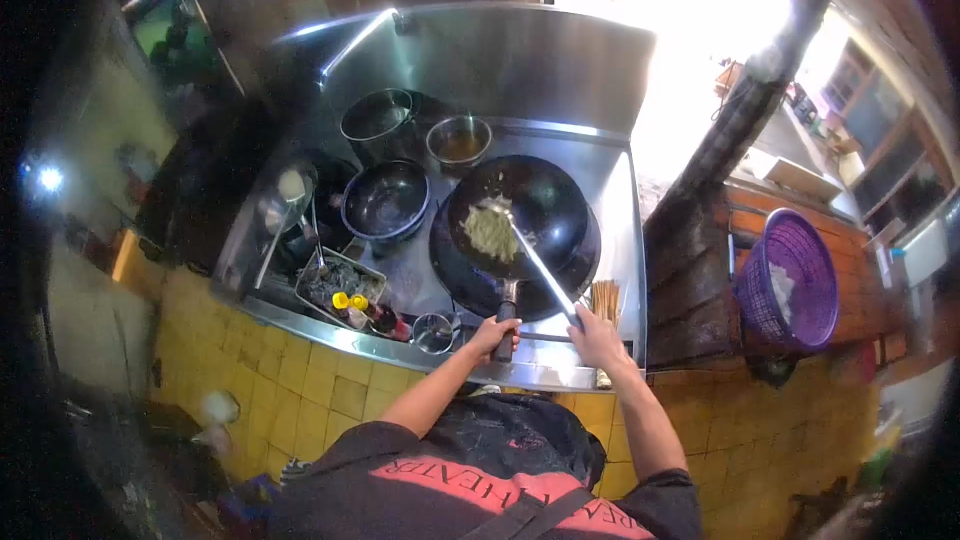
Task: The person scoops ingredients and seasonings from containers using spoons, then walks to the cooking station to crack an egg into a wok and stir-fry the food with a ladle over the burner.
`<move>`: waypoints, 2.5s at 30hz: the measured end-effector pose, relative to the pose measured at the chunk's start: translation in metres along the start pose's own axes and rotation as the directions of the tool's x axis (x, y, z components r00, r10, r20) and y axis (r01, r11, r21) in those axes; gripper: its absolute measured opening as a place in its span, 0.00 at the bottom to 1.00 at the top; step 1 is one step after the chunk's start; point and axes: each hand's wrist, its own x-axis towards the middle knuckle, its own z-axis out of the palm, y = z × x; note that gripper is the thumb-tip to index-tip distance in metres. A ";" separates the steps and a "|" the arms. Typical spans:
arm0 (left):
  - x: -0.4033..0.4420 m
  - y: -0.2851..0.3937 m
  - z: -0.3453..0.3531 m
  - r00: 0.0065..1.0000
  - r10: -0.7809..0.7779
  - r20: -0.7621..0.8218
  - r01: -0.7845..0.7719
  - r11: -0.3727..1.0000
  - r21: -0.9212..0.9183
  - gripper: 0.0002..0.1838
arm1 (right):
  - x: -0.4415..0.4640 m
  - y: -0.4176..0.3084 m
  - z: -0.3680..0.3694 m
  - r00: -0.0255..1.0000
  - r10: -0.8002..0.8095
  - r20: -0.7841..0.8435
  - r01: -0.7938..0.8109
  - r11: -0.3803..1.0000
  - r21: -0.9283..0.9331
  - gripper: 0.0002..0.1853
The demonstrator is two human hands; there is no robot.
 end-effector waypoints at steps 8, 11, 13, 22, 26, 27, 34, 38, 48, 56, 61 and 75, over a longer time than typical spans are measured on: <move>-0.003 0.011 0.004 0.993 -0.116 0.017 0.115 0.993 0.035 0.10 | -0.006 -0.049 0.006 0.942 0.332 0.043 -0.296 0.886 -0.356 0.24; 0.003 0.006 0.016 0.984 -0.131 -0.119 0.124 0.990 -0.064 0.11 | 0.014 -0.010 0.020 0.989 0.123 0.080 -0.112 0.985 -0.128 0.20; -0.038 0.031 0.057 0.980 -0.122 -0.157 0.094 0.980 -0.173 0.10 | -0.010 -0.037 -0.049 0.953 0.188 0.239 -0.160 0.978 -0.132 0.17; -0.058 0.049 0.027 0.964 -0.199 0.175 0.246 0.915 -0.320 0.08 | -0.052 -0.047 -0.090 0.971 0.084 0.225 -0.058 0.991 -0.119 0.21; -0.122 0.029 0.073 0.976 -0.166 0.140 0.169 0.986 -0.008 0.13 | -0.059 -0.063 -0.082 0.946 0.270 0.180 -0.198 0.919 -0.341 0.24; -0.145 0.036 0.087 0.940 -0.314 0.136 0.333 0.931 -0.151 0.12 | -0.059 -0.061 -0.077 0.953 0.252 0.170 -0.175 0.913 -0.368 0.25; -0.063 0.052 0.046 0.986 -0.151 0.065 0.155 0.985 -0.078 0.13 | -0.051 -0.038 -0.052 0.937 0.287 0.199 -0.191 0.898 -0.397 0.25; -0.143 0.038 0.070 0.943 -0.291 0.165 0.314 0.939 -0.139 0.10 | -0.046 -0.031 -0.060 0.971 0.238 -0.005 -0.212 0.857 -0.470 0.25; -0.005 -0.001 -0.003 0.991 0.068 0.112 -0.065 0.997 -0.033 0.08 | -0.010 -0.017 0.013 0.969 0.103 -0.223 -0.179 0.920 -0.348 0.27; -0.002 -0.002 -0.005 0.998 0.020 0.060 -0.018 0.999 -0.032 0.09 | 0.002 0.010 0.006 0.969 0.197 -0.151 -0.214 0.971 -0.106 0.23; -0.002 -0.004 -0.002 1.000 0.031 -0.002 -0.031 0.999 -0.031 0.10 | 0.004 0.022 0.077 0.913 0.314 -0.263 -0.328 0.945 -0.010 0.24; 0.014 -0.002 -0.004 0.998 -0.063 0.024 0.063 0.998 -0.002 0.08 | 0.002 -0.033 0.023 0.953 0.303 -0.024 -0.291 0.889 -0.353 0.25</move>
